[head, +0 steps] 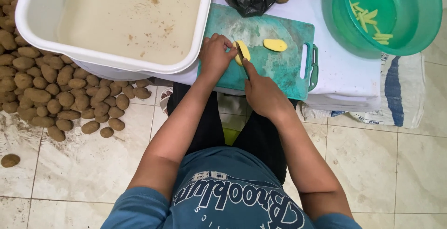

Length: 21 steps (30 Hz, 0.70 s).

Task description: Slicing potatoes into thin strips for fries using a knife on a cutting board and placing them in a bowl of water.

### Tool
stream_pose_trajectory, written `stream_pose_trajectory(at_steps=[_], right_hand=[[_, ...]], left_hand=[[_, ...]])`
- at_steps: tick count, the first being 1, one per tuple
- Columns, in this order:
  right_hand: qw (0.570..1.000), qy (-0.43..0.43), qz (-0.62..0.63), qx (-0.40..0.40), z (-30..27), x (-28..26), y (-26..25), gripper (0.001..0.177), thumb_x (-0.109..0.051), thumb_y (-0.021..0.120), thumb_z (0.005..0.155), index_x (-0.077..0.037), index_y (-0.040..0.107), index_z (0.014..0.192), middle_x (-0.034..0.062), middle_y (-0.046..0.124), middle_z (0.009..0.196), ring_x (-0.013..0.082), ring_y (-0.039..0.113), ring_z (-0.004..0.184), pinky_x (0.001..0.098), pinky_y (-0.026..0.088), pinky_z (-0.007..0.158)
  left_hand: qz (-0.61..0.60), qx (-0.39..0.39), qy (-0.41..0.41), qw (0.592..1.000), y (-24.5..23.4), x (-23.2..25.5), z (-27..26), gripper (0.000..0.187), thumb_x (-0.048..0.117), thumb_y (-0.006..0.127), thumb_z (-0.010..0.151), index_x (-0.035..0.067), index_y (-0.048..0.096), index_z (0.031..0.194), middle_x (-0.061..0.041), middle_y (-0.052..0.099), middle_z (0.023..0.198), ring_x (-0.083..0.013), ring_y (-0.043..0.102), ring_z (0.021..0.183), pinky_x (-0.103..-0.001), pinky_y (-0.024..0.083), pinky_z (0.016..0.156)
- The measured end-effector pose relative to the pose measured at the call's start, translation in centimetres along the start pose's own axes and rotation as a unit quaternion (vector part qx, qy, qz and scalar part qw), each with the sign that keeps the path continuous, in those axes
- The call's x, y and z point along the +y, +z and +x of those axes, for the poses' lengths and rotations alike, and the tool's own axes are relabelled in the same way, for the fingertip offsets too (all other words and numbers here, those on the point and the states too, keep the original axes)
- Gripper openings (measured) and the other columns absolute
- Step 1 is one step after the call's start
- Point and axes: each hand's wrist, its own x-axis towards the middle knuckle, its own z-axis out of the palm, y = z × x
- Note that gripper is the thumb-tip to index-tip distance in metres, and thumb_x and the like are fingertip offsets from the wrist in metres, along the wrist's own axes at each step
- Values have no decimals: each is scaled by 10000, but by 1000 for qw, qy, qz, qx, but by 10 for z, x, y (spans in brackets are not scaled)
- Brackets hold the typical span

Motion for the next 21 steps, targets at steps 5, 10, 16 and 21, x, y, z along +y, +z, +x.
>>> stream_pose_trajectory(at_steps=[5,10,16,21], right_hand=[[999,28,14,-24,-25,-7,2,596,-148,311,1047,-96,220,1634,292,720,923,407,689,652,444,509,535],[998,53,-6,-43,-62,-18,-2,594,-156,331,1045,-90,244,1629,344,708,1049,466,724,785,496,575,616],[992,90,-60,-64,-79,-8,-18,569,-295,386,1037,-217,320,1597,298,693,1178,502,706,983,581,580,766],[998,68,2,4,-69,-22,-29,562,-246,388,1044,-230,312,1600,319,698,1123,514,694,976,569,572,775]], left_hand=[[4,3,0,1000,3,-3,1,186,291,772,818,133,680,857,-36,576,850,-285,566,927,-457,490,785],[13,-21,-16,1000,2,-7,5,167,288,761,828,143,691,873,-30,582,876,-284,560,964,-494,508,804],[-12,-33,4,999,5,-23,10,83,236,743,848,162,709,863,-8,576,844,-260,568,942,-479,520,812],[-38,-27,4,999,3,-28,8,74,209,735,846,139,723,867,-26,603,855,-282,588,963,-484,528,823]])
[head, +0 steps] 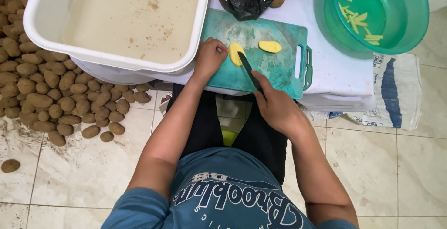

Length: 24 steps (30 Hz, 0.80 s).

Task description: Slicing potatoes into thin strips for fries using a knife on a cutting board and placing them in a bowl of water.

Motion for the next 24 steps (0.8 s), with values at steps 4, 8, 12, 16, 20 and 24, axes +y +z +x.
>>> stream_pose_trajectory(at_steps=[4,8,12,16,20,24], right_hand=[[998,-55,3,24,25,4,11,556,-182,396,1060,-185,310,1609,325,707,1076,500,705,933,564,577,746],[998,-48,5,32,39,6,13,550,-211,392,1066,-221,305,1609,297,706,1118,474,699,980,560,571,787],[999,-33,23,35,54,29,11,559,-223,401,1072,-229,287,1619,301,722,974,407,725,751,480,587,665],[999,-34,32,21,47,27,14,552,-224,403,1071,-240,316,1615,273,734,889,346,715,647,442,592,589],[996,-74,50,29,53,26,25,554,-169,386,1070,-177,300,1617,297,718,842,389,708,629,460,550,521],[995,-91,22,29,55,22,27,551,-147,358,1075,-150,278,1620,267,705,782,362,671,554,419,488,457]], left_hand=[[12,-5,4,1000,-5,9,-5,73,223,748,838,156,720,833,-6,593,840,-254,582,947,-452,511,818],[9,-9,2,1000,-6,15,-9,168,309,791,824,155,724,839,-7,582,839,-247,573,955,-441,501,819],[18,-18,1,1000,-10,20,-10,182,302,801,808,146,727,866,-13,582,851,-260,571,972,-437,492,849],[34,-21,-3,999,-5,14,-6,172,301,796,799,154,732,863,-7,585,841,-257,572,970,-436,498,853],[23,-16,-10,1000,-6,15,-6,169,297,803,808,150,734,855,-10,586,838,-252,565,964,-428,489,837],[8,-13,-8,1000,-10,21,-10,145,253,795,805,129,732,845,-32,578,839,-263,556,968,-426,487,831]])
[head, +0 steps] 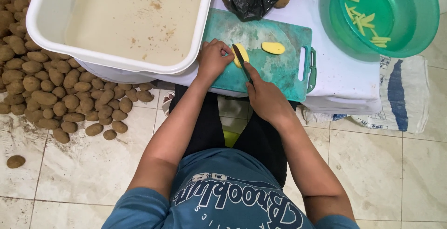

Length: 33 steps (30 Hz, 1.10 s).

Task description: Slicing potatoes into thin strips for fries using a knife on a cutting board and placing them in a bowl of water.

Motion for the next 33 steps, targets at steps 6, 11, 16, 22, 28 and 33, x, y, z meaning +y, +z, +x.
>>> stream_pose_trajectory(at_steps=[6,11,16,22,28,33], right_hand=[[999,11,-33,-21,-1,-7,0,565,-157,353,1071,-125,260,1627,250,717,787,345,660,540,391,475,453],[999,3,-35,-21,1,-7,4,572,-122,345,1069,-93,233,1629,256,710,788,350,650,532,386,452,448],[998,-16,-58,-22,4,-5,14,594,-70,333,1063,-66,181,1638,262,691,758,353,639,514,363,439,440],[999,5,-31,-31,3,-8,17,597,-63,312,1060,-39,164,1638,262,691,776,321,623,512,351,423,440],[998,22,-41,-32,8,-1,25,612,-80,301,1066,-83,143,1657,234,700,800,303,620,539,335,427,456],[996,29,-76,-34,9,1,33,627,-71,316,1070,-90,120,1665,217,705,806,295,629,554,326,426,471]], left_hand=[[-23,-3,7,1000,4,-6,3,127,223,798,808,119,738,849,-45,582,841,-274,555,975,-421,495,844],[-21,-13,16,1000,5,-14,6,73,195,771,830,135,749,867,-38,595,857,-264,557,970,-412,501,831],[-27,2,47,999,-12,6,-13,125,75,658,883,117,725,979,-49,623,939,-258,566,992,-414,480,858],[-31,23,223,974,-24,24,-47,573,-143,441,924,49,585,1445,-187,583,1448,-391,494,1322,-493,358,1156],[153,-3,209,966,-12,5,-47,601,-4,386,1055,284,444,1580,84,451,1626,-261,332,1517,-619,204,1085],[229,-16,260,938,-16,-2,-45,597,3,435,1032,248,452,1577,62,434,1639,-269,321,1523,-631,220,1094]])
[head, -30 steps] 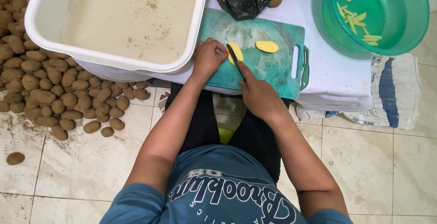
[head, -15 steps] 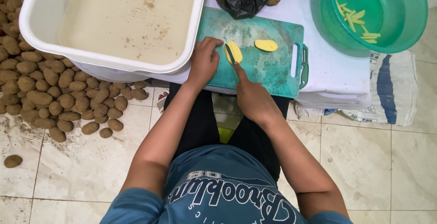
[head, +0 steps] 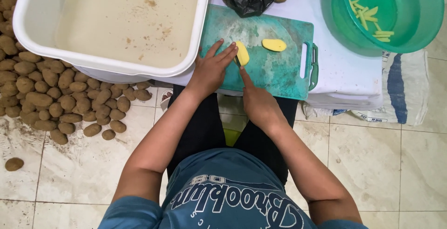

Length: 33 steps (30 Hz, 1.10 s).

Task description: Slicing potatoes into thin strips for fries using a knife on a cutting board and placing them in a bowl of water.

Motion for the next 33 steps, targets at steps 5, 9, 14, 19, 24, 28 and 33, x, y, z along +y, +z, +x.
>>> stream_pose_trajectory(at_steps=[5,9,14,19,24,28,33], right_hand=[[998,-33,40,40,2,12,7,634,-59,344,1066,-89,131,1662,231,711,854,290,654,602,329,464,509],[990,-53,118,52,8,39,21,578,-156,341,1087,-89,195,1642,229,710,828,327,647,568,355,457,492],[984,-54,164,46,-8,41,14,543,-173,362,1084,-55,249,1602,221,683,716,287,617,479,340,480,428],[942,-21,334,-1,-21,44,-1,548,-218,419,1063,-103,267,1577,129,612,581,232,547,327,336,486,295],[841,-35,540,-8,-23,53,-5,577,-97,422,1037,-126,251,1587,129,479,537,184,423,261,329,441,227],[850,-58,522,43,-30,61,-9,580,-82,406,1044,-108,217,1592,140,491,552,189,448,286,337,471,256],[861,-76,498,66,-34,68,-10,559,-82,390,1056,-75,222,1590,133,526,570,177,467,300,315,473,269]], left_hand=[[-17,26,28,999,3,-8,6,564,14,443,1044,252,488,1553,59,490,1595,-276,360,1505,-629,232,1091],[-51,40,8,998,6,-13,3,594,27,454,1015,273,485,1555,76,512,1574,-237,397,1488,-543,265,1104],[-153,79,-11,985,-3,-11,7,426,1,509,975,110,640,1365,-55,638,1375,-309,527,1340,-464,394,1115],[-187,92,-68,976,-24,9,2,217,111,576,1032,102,658,1233,-35,632,1110,-252,577,1113,-401,439,985],[-185,79,-146,969,-26,23,-3,132,215,623,1043,139,638,1150,-4,595,952,-230,586,951,-388,405,817],[-100,47,-187,976,-12,27,2,239,379,663,989,147,607,988,-28,570,871,-277,572,927,-517,383,919],[-53,44,-197,978,-8,35,19,311,346,688,939,145,565,736,-27,537,698,-262,579,758,-467,374,867]])
